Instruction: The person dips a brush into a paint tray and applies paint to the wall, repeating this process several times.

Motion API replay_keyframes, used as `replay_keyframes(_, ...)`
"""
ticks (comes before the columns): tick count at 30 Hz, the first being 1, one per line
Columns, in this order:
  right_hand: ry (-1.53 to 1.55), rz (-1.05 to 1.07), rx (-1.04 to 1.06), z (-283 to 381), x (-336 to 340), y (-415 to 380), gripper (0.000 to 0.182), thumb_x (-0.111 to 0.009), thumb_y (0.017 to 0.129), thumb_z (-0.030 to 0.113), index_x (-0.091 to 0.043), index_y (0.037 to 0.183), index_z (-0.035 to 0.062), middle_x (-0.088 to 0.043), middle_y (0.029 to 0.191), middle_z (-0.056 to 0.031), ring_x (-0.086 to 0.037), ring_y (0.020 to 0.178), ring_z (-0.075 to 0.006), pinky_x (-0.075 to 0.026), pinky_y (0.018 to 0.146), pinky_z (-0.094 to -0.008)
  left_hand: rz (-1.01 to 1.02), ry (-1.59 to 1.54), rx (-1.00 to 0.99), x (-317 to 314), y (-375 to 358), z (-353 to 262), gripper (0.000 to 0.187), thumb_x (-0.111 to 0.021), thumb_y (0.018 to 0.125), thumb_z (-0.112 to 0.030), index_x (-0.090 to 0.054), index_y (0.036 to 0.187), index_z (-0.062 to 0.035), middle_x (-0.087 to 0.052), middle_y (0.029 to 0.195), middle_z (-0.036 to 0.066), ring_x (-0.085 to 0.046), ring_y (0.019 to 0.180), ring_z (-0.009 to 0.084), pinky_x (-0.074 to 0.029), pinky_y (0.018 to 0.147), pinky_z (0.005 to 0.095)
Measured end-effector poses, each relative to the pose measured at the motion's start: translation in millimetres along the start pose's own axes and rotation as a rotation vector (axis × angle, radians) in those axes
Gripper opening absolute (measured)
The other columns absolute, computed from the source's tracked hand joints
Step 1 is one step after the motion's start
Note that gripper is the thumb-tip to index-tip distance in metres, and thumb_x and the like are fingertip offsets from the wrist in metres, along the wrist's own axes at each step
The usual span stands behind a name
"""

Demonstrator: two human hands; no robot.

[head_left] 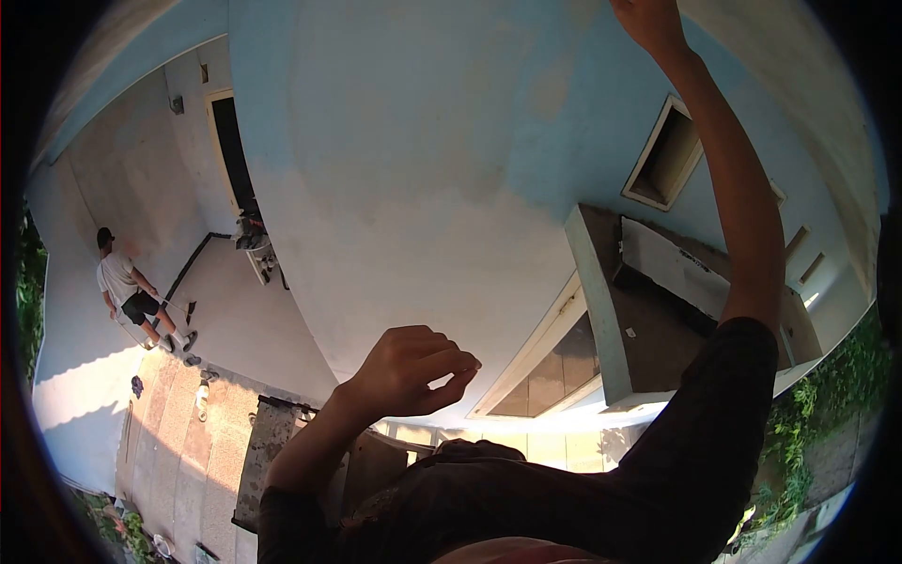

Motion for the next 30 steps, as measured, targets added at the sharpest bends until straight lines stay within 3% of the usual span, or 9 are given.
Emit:
replay_keyframes(3, -0.057, 0.201, -0.034, 4.3, -50.9, -66.0, 0.007, -0.072, 0.096, 0.01, -0.069, 0.102, 0.0073, -0.072, 0.098, -0.0046, -0.071, 0.082, -0.0251, -0.058, 0.072, -0.035, -0.034, -0.042, -0.095, -6.3, 14.1, -11.6, 0.012, -0.079, 0.081, -0.006, -0.07, 0.088, -0.0098, -0.066, 0.067, 0.002, -0.062, 0.055, 0.0173, -0.049, 0.053, 0.032)
replay_keyframes(10, 0.441, 0.908, -0.516, 117.8, -114.2, -168.1, 0.003, -0.07, 0.092, 0.005, -0.072, 0.091, 0.0038, -0.072, 0.088, -0.0095, -0.069, 0.079, -0.0242, -0.055, 0.073, -0.0378, -0.068, -0.045, -0.182, 8.8, 49.0, -30.6, 0.013, -0.08, 0.081, -0.009, -0.071, 0.089, -0.0094, -0.065, 0.068, 0.002, -0.062, 0.056, 0.0178, -0.048, 0.053, 0.0324)
replay_keyframes(14, 0.352, 0.682, -0.518, 47.2, -107.1, -122.9, 0.005, -0.073, 0.092, 0.008, -0.073, 0.095, 0.004, -0.072, 0.088, -0.0097, -0.065, 0.075, -0.0206, -0.052, 0.07, -0.0365, -0.062, -0.05, -0.176, 17.2, 58.1, -32.6, 0.015, -0.081, 0.079, -0.008, -0.073, 0.092, -0.0084, -0.07, 0.074, 0.004, -0.067, 0.062, 0.019, -0.051, 0.055, 0.0324)
replay_keyframes(18, -0.027, 0.242, -0.215, -19.8, -51.0, -26.7, 0.008, -0.072, 0.096, 0.012, -0.07, 0.101, 0.0065, -0.072, 0.093, -0.0037, -0.07, 0.078, -0.0204, -0.057, 0.072, -0.0343, -0.039, -0.049, -0.117, 16.1, 51.1, -19.8, 0.017, -0.082, 0.078, -0.008, -0.075, 0.093, -0.0073, -0.074, 0.079, 0.005, -0.071, 0.066, 0.0199, -0.052, 0.058, 0.0322)
replay_keyframes(19, 0.173, 0.13, -0.199, -2.7, -30.0, 2.3, 0.006, -0.072, 0.087, -0.004, -0.07, 0.091, -0.0001, -0.069, 0.087, -0.0142, -0.067, 0.074, -0.0293, -0.053, 0.067, -0.0358, -0.039, -0.051, -0.116, 16.4, 51.5, -19.2, 0.017, -0.082, 0.078, -0.008, -0.075, 0.093, -0.0073, -0.074, 0.079, 0.005, -0.071, 0.066, 0.0199, -0.052, 0.058, 0.0322)
replay_keyframes(22, 0.043, 0.025, 0.006, 1.2, -21.0, 9.3, 0.006, -0.073, 0.087, -0.003, -0.07, 0.091, 0.0001, -0.069, 0.086, -0.0137, -0.067, 0.073, -0.0289, -0.053, 0.066, -0.0361, -0.014, -0.023, -0.106, 15.6, 50.3, -19.5, 0.017, -0.083, 0.078, -0.009, -0.075, 0.094, -0.0076, -0.074, 0.08, 0.004, -0.071, 0.067, 0.0198, -0.053, 0.058, 0.0321)
replay_keyframes(25, -0.033, 0.244, -0.047, 13.4, -64.5, -50.5, 0.006, -0.072, 0.095, 0.009, -0.069, 0.099, 0.0059, -0.07, 0.091, -0.005, -0.069, 0.076, -0.0227, -0.057, 0.071, -0.035, -0.014, -0.015, -0.127, 17.5, 47.3, -20.9, 0.017, -0.083, 0.079, -0.009, -0.075, 0.094, -0.0082, -0.074, 0.08, 0.004, -0.071, 0.067, 0.0194, -0.053, 0.058, 0.0324)
replay_keyframes(28, 0.261, 0.532, -0.156, 79.8, -94.3, -100.9, 0.007, -0.072, 0.089, 0.002, -0.069, 0.094, 0.0065, -0.068, 0.09, -0.0066, -0.069, 0.077, -0.0275, -0.056, 0.069, -0.0362, -0.021, 0.003, -0.13, 19.4, 45.9, -18.8, 0.017, -0.083, 0.079, -0.009, -0.075, 0.094, -0.0083, -0.074, 0.079, 0.004, -0.07, 0.066, 0.0191, -0.053, 0.058, 0.0326)
replay_keyframes(30, 0.3, 0.645, -0.214, 107.9, -101.8, -121.4, 0.006, -0.072, 0.09, 0.002, -0.07, 0.095, 0.0058, -0.069, 0.09, -0.0062, -0.067, 0.076, -0.0224, -0.055, 0.071, -0.0339, -0.074, -0.006, -0.157, 21.8, 46.0, -18.1, 0.012, -0.08, 0.084, -0.015, -0.071, 0.092, -0.0109, -0.065, 0.07, 0.002, -0.062, 0.059, 0.0189, -0.048, 0.054, 0.0334)
Point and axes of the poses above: each hand's wrist, its own y-axis towards the middle knuckle, its own x-axis out of the back of the hand, z = x × y, the point moved 8 cm from there along y, towards the middle knuckle
